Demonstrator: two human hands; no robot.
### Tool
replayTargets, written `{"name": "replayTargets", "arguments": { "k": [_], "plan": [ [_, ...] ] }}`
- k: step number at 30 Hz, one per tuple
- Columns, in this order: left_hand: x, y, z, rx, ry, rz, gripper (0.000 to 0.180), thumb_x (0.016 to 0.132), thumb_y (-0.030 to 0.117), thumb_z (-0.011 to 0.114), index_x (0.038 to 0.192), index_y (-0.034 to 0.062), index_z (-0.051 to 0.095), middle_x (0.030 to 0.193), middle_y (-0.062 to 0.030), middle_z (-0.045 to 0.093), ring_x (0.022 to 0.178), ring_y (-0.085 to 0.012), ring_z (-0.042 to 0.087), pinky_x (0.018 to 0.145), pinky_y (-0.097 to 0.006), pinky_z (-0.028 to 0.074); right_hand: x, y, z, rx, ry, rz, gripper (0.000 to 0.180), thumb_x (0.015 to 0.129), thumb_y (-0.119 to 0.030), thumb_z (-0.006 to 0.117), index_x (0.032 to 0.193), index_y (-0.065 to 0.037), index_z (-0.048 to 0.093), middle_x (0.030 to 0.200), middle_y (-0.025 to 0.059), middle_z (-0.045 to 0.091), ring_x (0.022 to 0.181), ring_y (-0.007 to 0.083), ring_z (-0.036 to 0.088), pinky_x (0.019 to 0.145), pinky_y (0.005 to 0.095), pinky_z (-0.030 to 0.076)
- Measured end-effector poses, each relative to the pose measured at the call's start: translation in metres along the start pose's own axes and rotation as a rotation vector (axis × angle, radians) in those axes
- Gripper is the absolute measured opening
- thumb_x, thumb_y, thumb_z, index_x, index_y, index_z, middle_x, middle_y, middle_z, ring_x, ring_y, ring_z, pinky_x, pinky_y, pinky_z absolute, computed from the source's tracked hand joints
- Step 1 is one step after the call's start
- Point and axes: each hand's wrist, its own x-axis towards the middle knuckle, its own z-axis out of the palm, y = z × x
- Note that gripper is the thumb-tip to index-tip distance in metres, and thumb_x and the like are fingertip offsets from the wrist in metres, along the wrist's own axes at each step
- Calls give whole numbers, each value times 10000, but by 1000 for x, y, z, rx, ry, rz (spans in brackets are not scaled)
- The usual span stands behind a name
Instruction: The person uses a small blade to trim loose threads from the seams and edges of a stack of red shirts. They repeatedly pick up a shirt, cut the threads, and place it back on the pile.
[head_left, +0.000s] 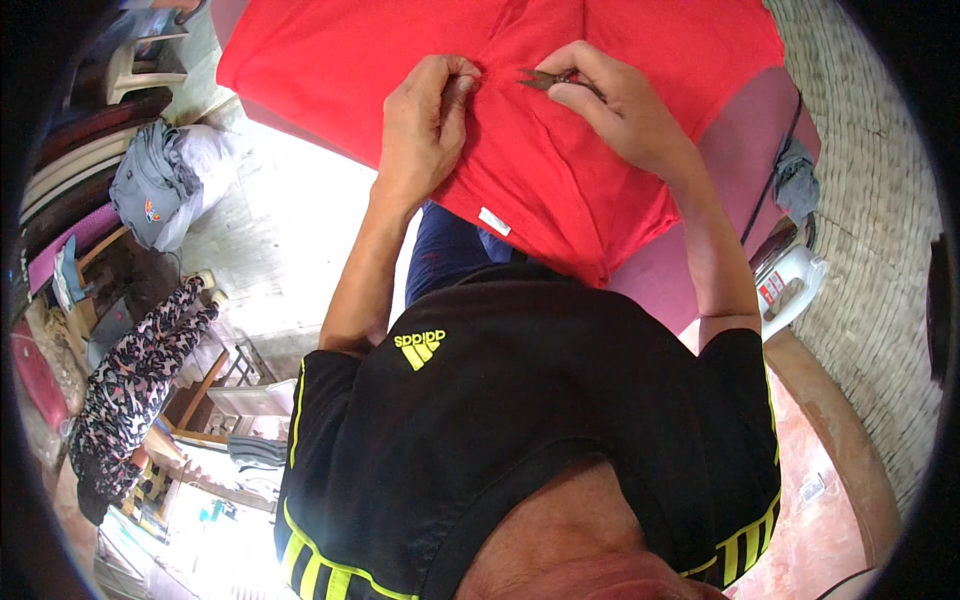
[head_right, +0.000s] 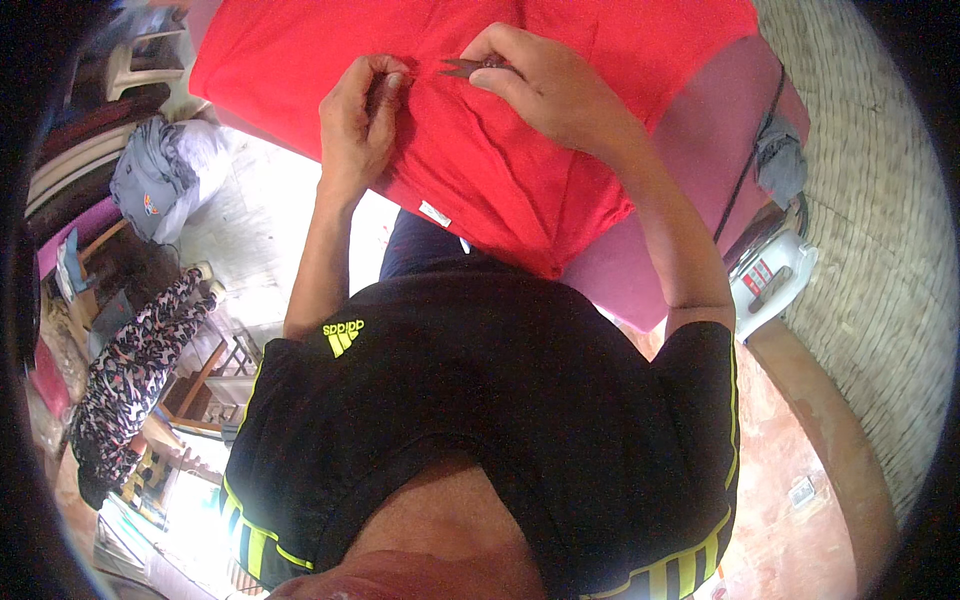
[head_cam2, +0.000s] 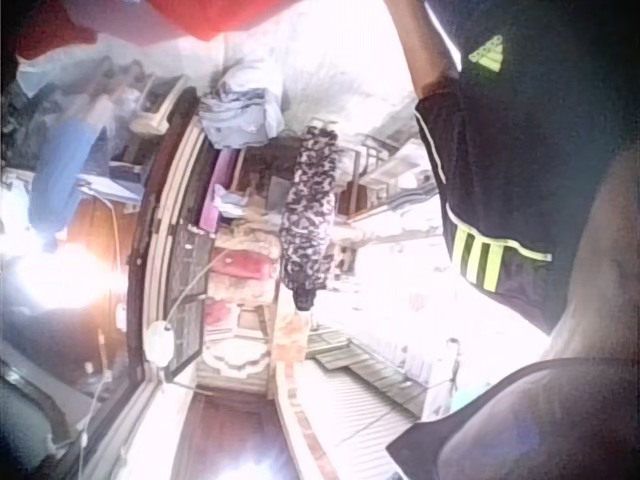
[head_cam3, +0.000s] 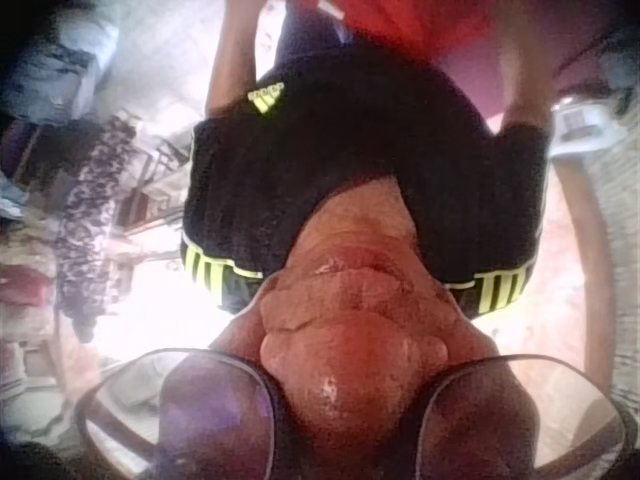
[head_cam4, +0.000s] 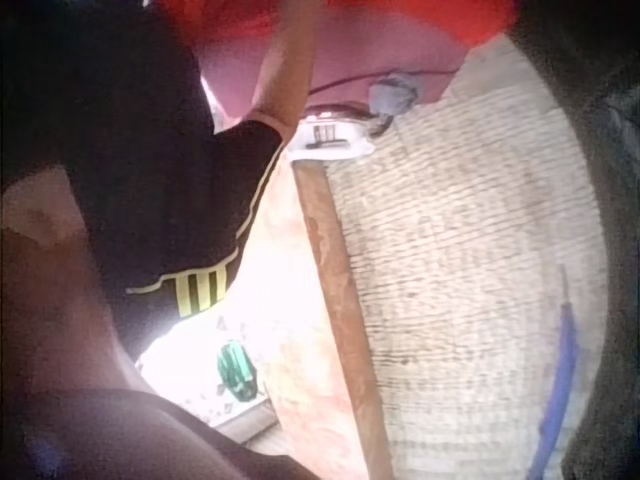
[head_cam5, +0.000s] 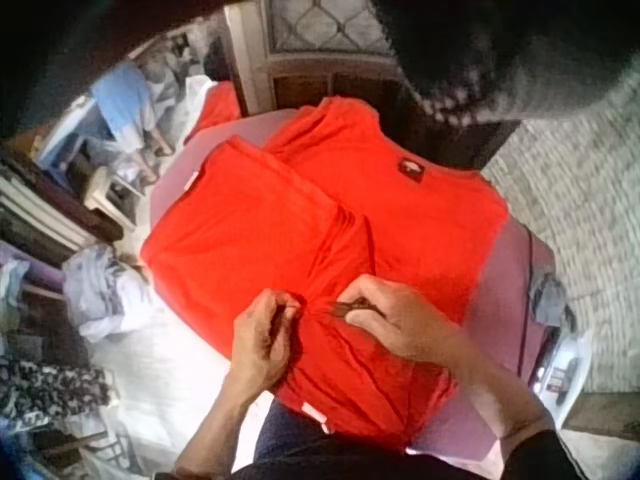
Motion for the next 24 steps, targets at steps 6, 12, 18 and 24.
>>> {"name": "replayTargets", "arguments": {
  "k": [6, 12, 18, 24],
  "plan": [
    [11, 21, -9, 57, -97, -42, 236, 873, 102, 732, 1085, 15, 678, 858, -117, 653, 693, -220, 664, 631, -331, 523, 7, 12, 13, 240, 146, -70, 178, 989, -120, 573, 1120, -1, 581, 954, 107, 689, 881, 198, 655, 780, 344, 503],
    [13, 6, -1, 177, -31, -1, 152, 890, 82, 706, 1030, 21, 703, 823, -134, 659, 702, -218, 655, 630, -313, 504, 11, 7, 12, 136, 119, -66, 186, 981, -146, 581, 1120, -22, 578, 963, 156, 690, 893, 289, 691, 784, 383, 526],
    [16, 9, -1, 145, 6, -37, 79, 912, 88, 660, 959, 26, 644, 848, -157, 676, 735, -337, 667, 635, -405, 518, 15, -9, 13, -307, 135, -98, 191, 981, -181, 595, 1125, -58, 568, 956, 159, 681, 883, 337, 680, 749, 407, 523],
    [14, 14, 1, 184, 15, 16, 88, 921, 71, 634, 994, 47, 590, 895, -165, 683, 763, -383, 671, 652, -437, 535, 21, -19, 16, -457, 127, -85, 154, 985, -198, 586, 1075, -73, 572, 917, 144, 676, 819, 361, 669, 684, 458, 512]
  ]
}}
